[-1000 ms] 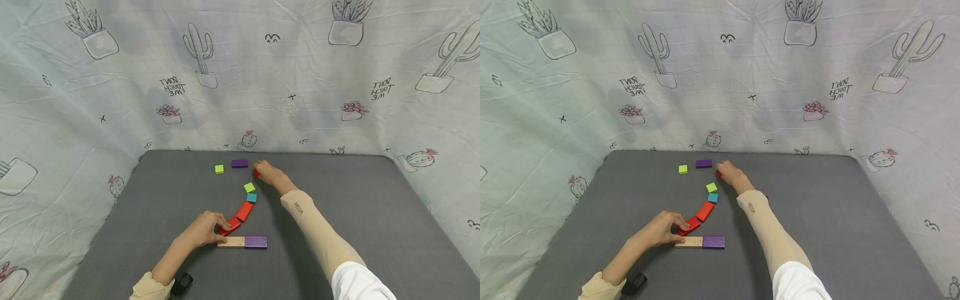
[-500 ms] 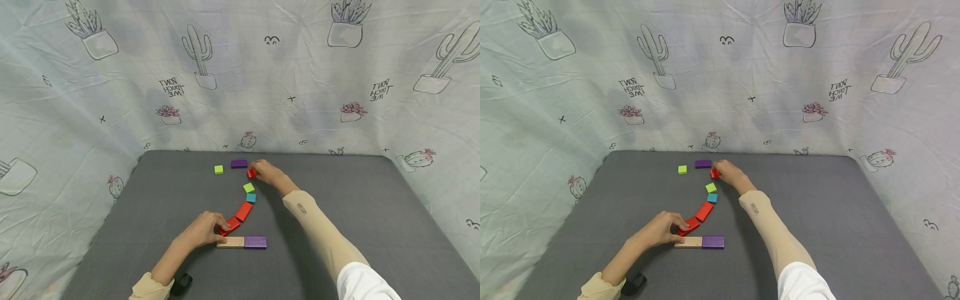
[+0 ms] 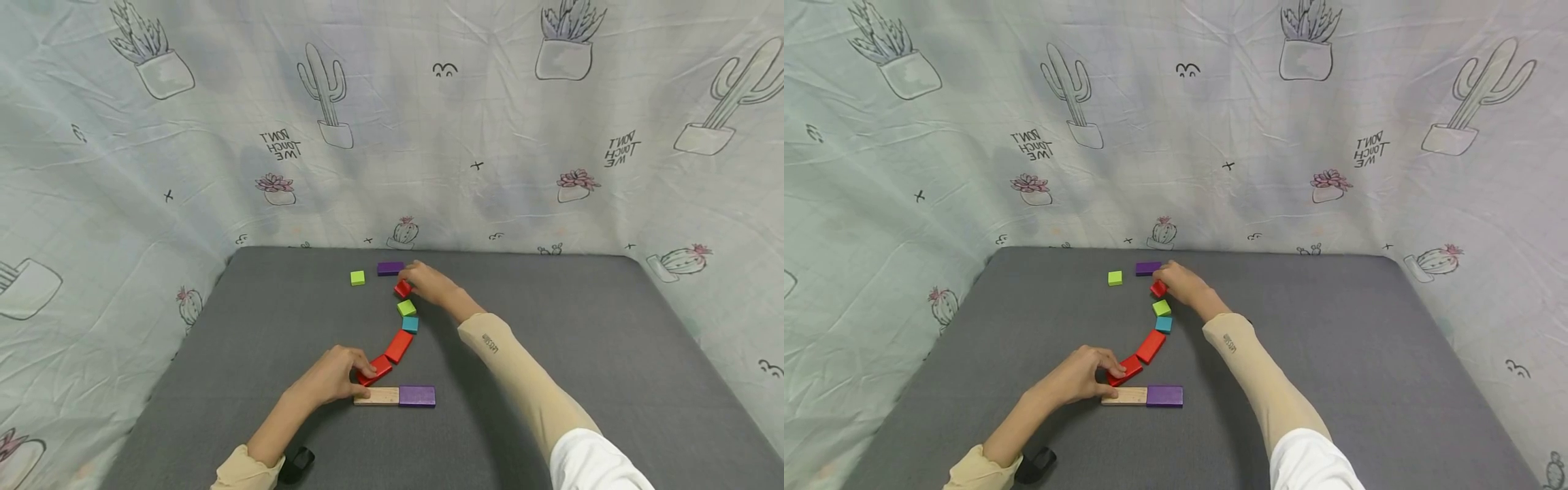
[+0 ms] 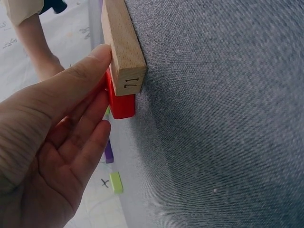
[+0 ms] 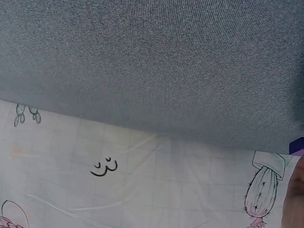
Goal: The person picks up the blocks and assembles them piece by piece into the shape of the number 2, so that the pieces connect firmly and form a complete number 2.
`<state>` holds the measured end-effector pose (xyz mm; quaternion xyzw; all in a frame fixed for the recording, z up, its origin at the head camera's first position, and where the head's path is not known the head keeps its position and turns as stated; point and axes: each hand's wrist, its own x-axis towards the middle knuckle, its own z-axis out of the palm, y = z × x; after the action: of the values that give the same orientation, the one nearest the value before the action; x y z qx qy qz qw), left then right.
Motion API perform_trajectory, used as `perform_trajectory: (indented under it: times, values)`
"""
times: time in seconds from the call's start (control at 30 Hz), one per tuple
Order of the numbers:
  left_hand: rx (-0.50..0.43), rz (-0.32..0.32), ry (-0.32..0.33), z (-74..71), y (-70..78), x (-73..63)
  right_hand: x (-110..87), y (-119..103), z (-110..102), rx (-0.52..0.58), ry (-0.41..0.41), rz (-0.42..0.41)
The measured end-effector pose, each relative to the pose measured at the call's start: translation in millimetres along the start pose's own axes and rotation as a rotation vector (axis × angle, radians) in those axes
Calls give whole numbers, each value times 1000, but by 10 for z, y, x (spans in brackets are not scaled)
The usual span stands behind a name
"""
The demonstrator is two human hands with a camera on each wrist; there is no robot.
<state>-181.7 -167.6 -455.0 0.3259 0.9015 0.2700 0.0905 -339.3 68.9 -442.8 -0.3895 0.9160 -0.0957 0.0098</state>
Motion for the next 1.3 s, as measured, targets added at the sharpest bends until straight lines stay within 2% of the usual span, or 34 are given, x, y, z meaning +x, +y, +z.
perform_trajectory:
  times: [0.27, 0.53, 1.3]
  values:
    - [-5, 3, -5, -7, 4, -4, 24, -30, 33, -54, 0, -36]
    - [-11, -6, -5, -9, 27, -9, 36, -44, 49, -81, -17, -34]
    - [-28, -14, -14, 6, 18, -22, 28, -63, 95, -78, -30, -40]
